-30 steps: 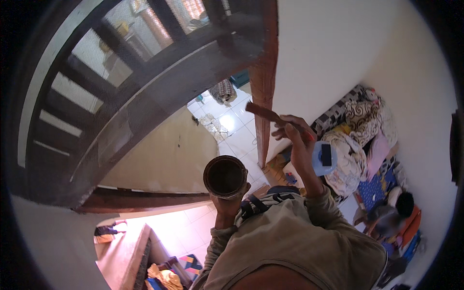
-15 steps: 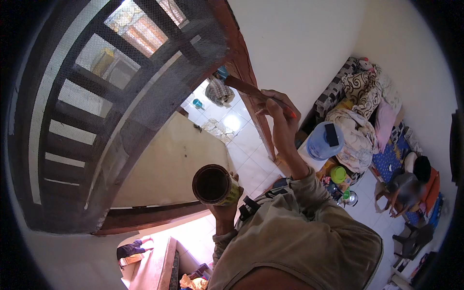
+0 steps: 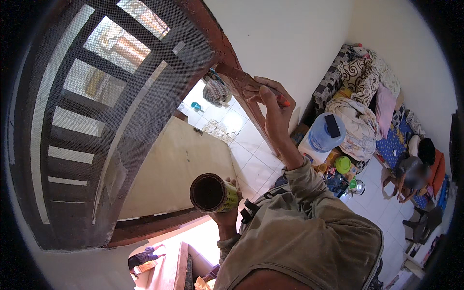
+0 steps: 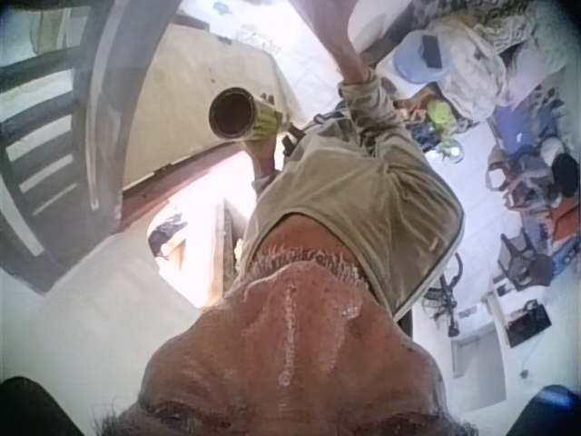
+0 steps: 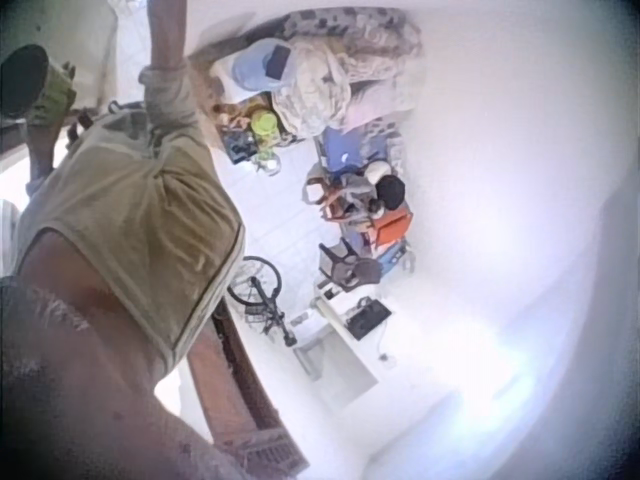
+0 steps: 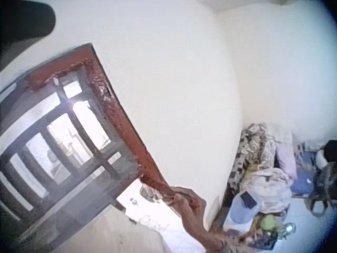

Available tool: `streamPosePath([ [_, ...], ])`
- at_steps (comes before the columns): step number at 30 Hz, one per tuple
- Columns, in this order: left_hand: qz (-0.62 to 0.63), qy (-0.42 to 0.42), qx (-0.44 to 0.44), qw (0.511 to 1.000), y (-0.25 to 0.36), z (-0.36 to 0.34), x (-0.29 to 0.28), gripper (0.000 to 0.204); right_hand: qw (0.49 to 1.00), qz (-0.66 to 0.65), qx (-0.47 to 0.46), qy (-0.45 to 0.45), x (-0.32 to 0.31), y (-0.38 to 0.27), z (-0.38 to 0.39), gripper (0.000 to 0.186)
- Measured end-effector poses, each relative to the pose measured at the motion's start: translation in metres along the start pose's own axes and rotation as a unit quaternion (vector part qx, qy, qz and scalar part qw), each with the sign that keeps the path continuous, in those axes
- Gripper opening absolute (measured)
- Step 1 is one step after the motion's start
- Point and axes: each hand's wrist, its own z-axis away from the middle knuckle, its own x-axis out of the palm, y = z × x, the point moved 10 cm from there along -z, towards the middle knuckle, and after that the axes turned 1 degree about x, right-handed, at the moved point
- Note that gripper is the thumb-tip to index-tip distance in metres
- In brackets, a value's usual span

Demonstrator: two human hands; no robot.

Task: The person paints a door frame using a brush and a can of paint, dipping the brush into the can and applying the paint to the top and sides of the frame.

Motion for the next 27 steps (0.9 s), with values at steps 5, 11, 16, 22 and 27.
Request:
streamPosePath([
  [5, 0.025, 0.051, 0.010, 0.998, 0.004, -0.003, -0.009, 0.089, 0.999, -0.052, 0.002, -0.003, 0.007, 0.015, -0.023, 0.027],
  [11, -0.035, 0.019, 0.013, 0.999, 0.003, -0.009, -0.002, 0.057, 0.992, 0.115, -0.057, -0.007, 0.005, 0.011, -0.027, 0.023],
  [16, 0.001, 0.081, 0.016, 0.997, 0.000, -0.007, -0.012, 0.083, 0.957, 0.203, -0.208, -0.019, 0.031, -0.028, -0.014, 0.029],
  [22, 0.044, 0.073, 0.000, 0.996, -0.001, -0.014, -0.009, 0.083, 0.912, 0.315, -0.228, -0.128, 0.070, -0.019, -0.005, 0.031],
  [27, 0.053, 0.059, 0.000, 0.997, 0.004, -0.015, -0.009, 0.083, 0.961, 0.197, -0.127, -0.149, 0.044, -0.030, -0.002, 0.023],
])
